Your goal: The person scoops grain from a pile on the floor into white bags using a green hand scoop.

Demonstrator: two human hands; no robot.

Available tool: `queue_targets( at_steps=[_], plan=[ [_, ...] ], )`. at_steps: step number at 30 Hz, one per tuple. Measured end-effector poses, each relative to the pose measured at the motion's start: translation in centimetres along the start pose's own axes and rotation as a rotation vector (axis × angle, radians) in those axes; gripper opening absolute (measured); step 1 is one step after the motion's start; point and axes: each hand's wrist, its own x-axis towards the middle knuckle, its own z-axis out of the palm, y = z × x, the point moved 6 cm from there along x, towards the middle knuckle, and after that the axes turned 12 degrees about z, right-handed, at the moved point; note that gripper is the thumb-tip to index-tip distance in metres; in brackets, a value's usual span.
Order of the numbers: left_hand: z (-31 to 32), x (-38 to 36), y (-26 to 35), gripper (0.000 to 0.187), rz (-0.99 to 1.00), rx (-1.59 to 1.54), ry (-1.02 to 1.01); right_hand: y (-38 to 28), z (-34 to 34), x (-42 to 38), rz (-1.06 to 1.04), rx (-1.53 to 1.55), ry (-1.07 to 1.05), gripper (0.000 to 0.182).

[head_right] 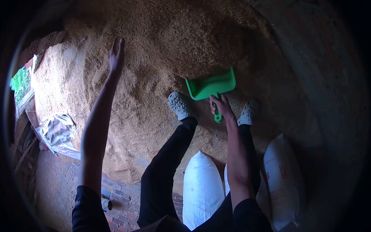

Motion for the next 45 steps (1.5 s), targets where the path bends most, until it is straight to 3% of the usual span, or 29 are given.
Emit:
queue_targets(
  at_steps=[2,5,8,11,13,15,17,18,20,22,24,25,27,28,30,34,38,42,44,45],
  plan=[
    [-0.1,3.3,3.9,0.093,-0.033,-0.123,0.005,-3.9,1.0,0.9,0.004,-0.049,-0.037,0.016],
    [4.0,7.8,5.0,0.095,-0.012,-0.336,-0.099,-5.3,2.0,2.2,0.001,-0.071,-0.033,0.018],
    [7.5,8.8,3.9,0.096,0.039,-0.165,-0.002,-4.5,2.9,2.0,-0.023,-0.037,-0.032,0.018],
    [9.1,4.1,7.0,0.093,0.09,-0.066,-0.001,-3.8,3.4,2.2,-0.042,0.022,-0.022,0.016],
    [10.2,0.0,11.3,0.089,0.106,-0.114,-0.144,-3.3,3.4,2.3,-0.04,0.055,0.005,0.019],
    [12.3,-3.8,14.0,0.084,0.2,-0.198,-0.211,-3.0,3.4,2.2,-0.04,0.056,0.001,0.018],
    [13.9,-6.9,16.2,0.082,0.397,-0.054,-0.256,-2.4,3.1,2.4,-0.011,0.143,0.009,0.017],
    [13.9,-6.9,17.0,0.082,0.394,-0.056,-0.252,-2.2,2.9,2.4,-0.01,0.138,0.009,0.017],
    [11.1,-6.1,19.3,0.077,0.554,0.118,0.211,-1.0,2.2,2.7,0.066,0.23,-0.015,0.016],
    [9.4,-1.1,20.3,0.071,0.497,0.112,0.49,-0.6,2.1,2.4,0.088,0.225,-0.044,0.017],
    [7.1,2.2,24.5,0.064,0.351,-0.003,0.347,-0.6,2.4,2.4,0.103,0.213,-0.081,0.021],
    [7.6,4.0,23.4,0.064,0.354,-0.001,0.346,-0.8,2.5,2.4,0.064,0.201,-0.072,0.021],
    [9.4,7.6,23.0,0.067,0.633,0.226,0.167,-0.9,2.5,2.5,0.019,0.201,-0.065,0.02],
    [9.5,6.8,22.5,0.067,0.636,0.234,0.163,-0.8,2.7,2.5,0.033,0.197,-0.118,0.02],
    [11.3,4.4,21.4,0.07,0.458,0.223,-0.102,-0.9,3.2,2.1,0.01,0.195,-0.154,0.02],
    [13.3,-2.3,20.2,0.054,0.736,0.061,-0.093,-1.2,5.4,-0.4,-0.005,0.208,-0.134,0.018],
    [11.5,-10.4,20.9,0.049,0.619,0.085,-0.192,-0.2,5.6,-2.5,-0.017,0.193,-0.145,0.017],
    [4.2,-16.4,24.7,0.054,0.663,0.143,-0.066,-1.3,7.4,-8.2,0.003,0.149,-0.16,0.013],
    [-1.1,-18.6,25.4,0.046,0.52,-0.313,0.085,-2.9,9.1,-12.3,0.01,0.148,-0.153,0.008],
    [-4.1,-19.9,25.7,0.043,0.453,-0.336,0.173,-3.2,9.6,-13.6,0.011,0.145,-0.173,0.009]
  ],
)
